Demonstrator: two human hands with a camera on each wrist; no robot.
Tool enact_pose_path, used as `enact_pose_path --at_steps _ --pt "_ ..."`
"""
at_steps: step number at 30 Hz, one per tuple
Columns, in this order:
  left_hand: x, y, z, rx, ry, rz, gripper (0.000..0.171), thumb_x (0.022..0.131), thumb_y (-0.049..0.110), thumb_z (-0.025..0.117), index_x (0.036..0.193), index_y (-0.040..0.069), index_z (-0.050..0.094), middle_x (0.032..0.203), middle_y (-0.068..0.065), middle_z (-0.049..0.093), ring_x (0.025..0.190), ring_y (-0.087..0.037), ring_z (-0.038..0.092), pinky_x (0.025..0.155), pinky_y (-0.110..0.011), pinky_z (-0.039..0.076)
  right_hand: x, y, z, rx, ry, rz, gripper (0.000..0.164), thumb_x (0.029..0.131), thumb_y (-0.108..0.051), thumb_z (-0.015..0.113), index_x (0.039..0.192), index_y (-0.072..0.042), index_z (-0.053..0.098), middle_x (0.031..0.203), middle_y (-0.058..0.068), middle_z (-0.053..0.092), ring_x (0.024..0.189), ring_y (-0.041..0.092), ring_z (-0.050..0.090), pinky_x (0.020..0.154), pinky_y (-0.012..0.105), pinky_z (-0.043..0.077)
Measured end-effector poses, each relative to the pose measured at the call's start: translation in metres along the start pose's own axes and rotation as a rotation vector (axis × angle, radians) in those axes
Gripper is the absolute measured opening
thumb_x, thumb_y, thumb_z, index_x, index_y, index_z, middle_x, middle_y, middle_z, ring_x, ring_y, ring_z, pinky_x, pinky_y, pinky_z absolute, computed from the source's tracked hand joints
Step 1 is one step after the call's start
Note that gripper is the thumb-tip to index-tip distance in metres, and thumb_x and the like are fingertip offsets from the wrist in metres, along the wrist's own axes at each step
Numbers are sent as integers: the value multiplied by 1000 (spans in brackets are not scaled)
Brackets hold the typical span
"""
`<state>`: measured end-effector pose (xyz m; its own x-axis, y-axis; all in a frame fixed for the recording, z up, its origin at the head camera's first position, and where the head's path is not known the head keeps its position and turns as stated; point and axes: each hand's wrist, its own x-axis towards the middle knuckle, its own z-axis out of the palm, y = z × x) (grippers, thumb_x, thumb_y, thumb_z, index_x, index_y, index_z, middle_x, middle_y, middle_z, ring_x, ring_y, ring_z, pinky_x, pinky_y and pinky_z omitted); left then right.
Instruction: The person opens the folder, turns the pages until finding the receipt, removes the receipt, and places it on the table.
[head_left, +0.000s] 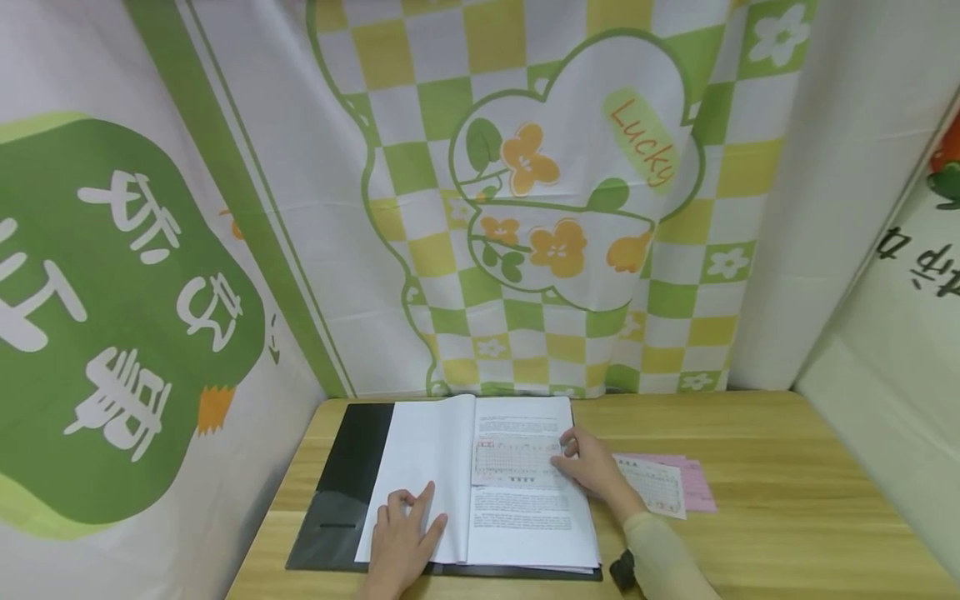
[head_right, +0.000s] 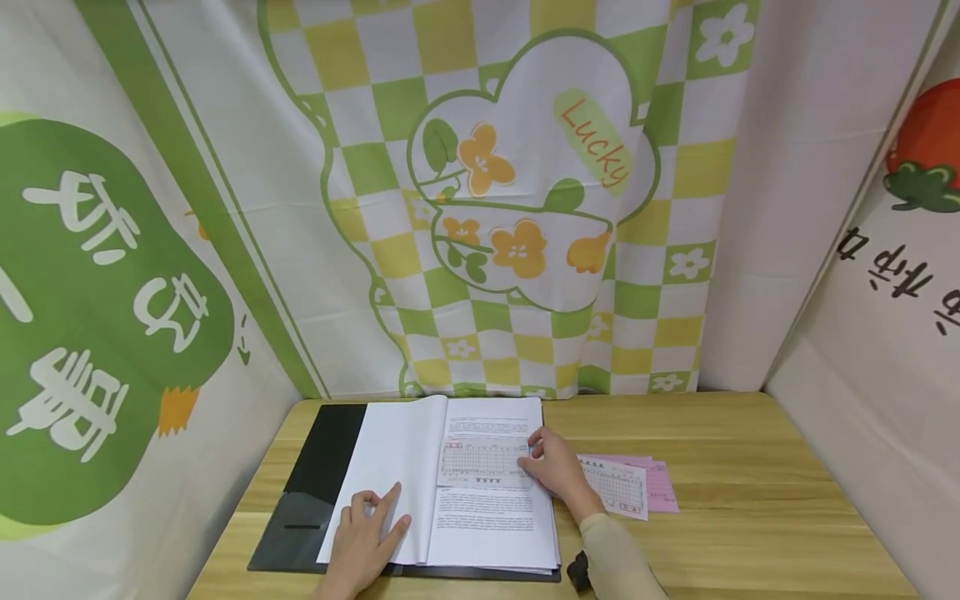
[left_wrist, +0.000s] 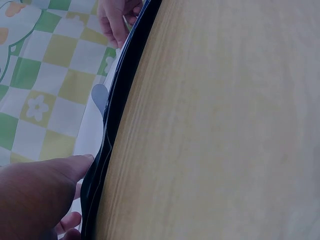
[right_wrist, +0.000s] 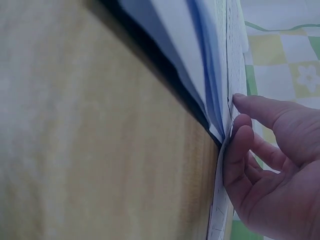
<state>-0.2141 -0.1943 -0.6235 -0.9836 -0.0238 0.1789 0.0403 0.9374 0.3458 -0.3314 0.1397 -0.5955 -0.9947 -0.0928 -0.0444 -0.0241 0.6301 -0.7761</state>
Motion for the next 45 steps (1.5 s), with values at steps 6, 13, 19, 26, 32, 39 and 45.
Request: enact_pose_path --at_steps 6,13,19,26,32,39,45 --pt "0 1 -2 -9 -10 -8 58 101 48 66 150 16 61 121 -13 46 92 -25 40 73 -38 37 2 0 3 -24 21 8 39 93 -19 80 124 -4 62 102 9 68 90 24 65 81 45 55" --pt "0 2 -3 -6 -37 -23 59 101 49 66 151 17 60 121 -12 46 93 -25 40 74 -39 37 0 1 7 -61 45 -34 46 91 -17 82 130 -3 62 101 10 69 86 24 65 78 44 55" --pt "0 2 -2 -10 -29 -25 59 100 49 66 150 17 61 122 -12 46 94 -25 40 74 -38 37 -1 0 7 -70 40 -42 47 91 -17 81 132 -4 62 102 9 68 87 24 65 79 44 55" --pt "-1 2 -2 -9 -29 -21 59 101 49 66 151 17 60 122 -12 46 94 -25 40 74 -39 37 1 2 7 -51 18 -38 38 93 -16 80 124 -5 62 104 9 69 94 26 67 85 48 55" --pt "0 1 -2 -7 -7 -8 59 102 50 65 150 15 61 122 -13 46 93 -25 40 74 -38 36 5 2 3 30 -31 -13 36 93 -14 79 122 -2 61 107 11 67 97 28 65 88 49 53" --pt "0 0 0 -5 6 -1 58 102 49 66 149 15 62 121 -12 46 92 -24 40 73 -37 36 7 0 -2 131 -74 31 40 93 -9 78 127 0 59 106 12 63 91 25 60 77 37 52" --pt "-1 2 -2 -9 -22 -21 59 101 50 64 150 16 60 123 -12 46 94 -25 40 74 -39 36 7 0 -2 133 -78 27 44 93 -8 78 131 -1 60 104 12 62 83 23 57 67 33 48"
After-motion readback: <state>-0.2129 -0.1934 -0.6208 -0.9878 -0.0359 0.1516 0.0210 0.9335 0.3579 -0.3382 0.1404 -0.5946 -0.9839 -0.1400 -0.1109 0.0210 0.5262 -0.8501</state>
